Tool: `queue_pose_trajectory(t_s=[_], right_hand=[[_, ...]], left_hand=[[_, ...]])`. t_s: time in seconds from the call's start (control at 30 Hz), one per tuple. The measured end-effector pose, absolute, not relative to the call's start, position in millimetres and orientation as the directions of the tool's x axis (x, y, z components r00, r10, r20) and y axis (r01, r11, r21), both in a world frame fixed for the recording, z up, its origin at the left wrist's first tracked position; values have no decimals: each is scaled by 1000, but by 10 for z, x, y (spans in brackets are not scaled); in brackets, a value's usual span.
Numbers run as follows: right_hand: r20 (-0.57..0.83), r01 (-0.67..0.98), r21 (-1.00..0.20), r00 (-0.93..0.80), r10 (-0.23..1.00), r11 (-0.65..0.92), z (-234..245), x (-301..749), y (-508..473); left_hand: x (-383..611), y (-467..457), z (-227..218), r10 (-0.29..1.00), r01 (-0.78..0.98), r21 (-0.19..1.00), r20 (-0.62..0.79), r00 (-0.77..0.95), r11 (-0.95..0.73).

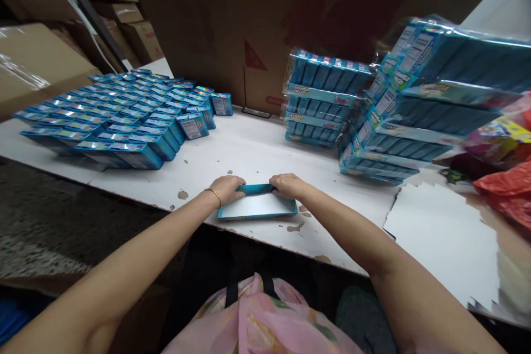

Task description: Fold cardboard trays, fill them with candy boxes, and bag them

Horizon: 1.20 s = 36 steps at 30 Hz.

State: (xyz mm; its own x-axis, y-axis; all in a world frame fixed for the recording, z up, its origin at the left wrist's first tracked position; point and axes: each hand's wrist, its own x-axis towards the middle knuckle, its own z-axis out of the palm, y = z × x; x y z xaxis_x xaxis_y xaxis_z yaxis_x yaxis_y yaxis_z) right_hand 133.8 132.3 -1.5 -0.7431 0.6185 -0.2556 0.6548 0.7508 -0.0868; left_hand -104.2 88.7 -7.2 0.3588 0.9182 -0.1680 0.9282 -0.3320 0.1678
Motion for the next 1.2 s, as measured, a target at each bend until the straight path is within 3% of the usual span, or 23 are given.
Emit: queue_pose_trajectory(t_s=[0.07,0.23,0.33,0.4,0.5,0.63,0.7,0.9,1.07,1.2], right_hand=[[-240,638,-53,-755,610,768,-45,1316,1271],[-148,598,71,-785,601,799,-159,1257,1177],[-131,640,-25,-764,632,768,-135,1313,1208],[-56,734,-169,-673,737,657,-77,1427,1245],[-14,863,-348,-395,918,366,-16,1630,1233],[-245,921,-368,-226,943,125,-101,1757,1042],[-234,944,-315,-173,957,93,-181,1762,931],[-232,974,-60,-228,946,220,-229,1542,997],[-129,921,-28,-388,913,388,-30,857,1404],[-85,826,-28,-563,822,563,73,220,1618]], left_hand=[[-947,895,-67,900,924,53,-213,380,-378],[-755,791,-164,909,920,-36,-171,380,-391],[-758,726,-189,919,921,-73,-130,373,-384],[-815,699,-164,929,933,-45,-125,349,-357],[-917,665,-108,947,951,9,-93,307,-308],[-945,606,-72,953,957,1,-91,290,-291],[-924,555,-74,950,954,-10,-100,296,-299],[-930,239,-67,960,985,0,-223,170,-174],[-1048,-22,-34,975,999,8,-221,36,-35],[-1177,-121,-120,976,992,79,-200,-85,103]])
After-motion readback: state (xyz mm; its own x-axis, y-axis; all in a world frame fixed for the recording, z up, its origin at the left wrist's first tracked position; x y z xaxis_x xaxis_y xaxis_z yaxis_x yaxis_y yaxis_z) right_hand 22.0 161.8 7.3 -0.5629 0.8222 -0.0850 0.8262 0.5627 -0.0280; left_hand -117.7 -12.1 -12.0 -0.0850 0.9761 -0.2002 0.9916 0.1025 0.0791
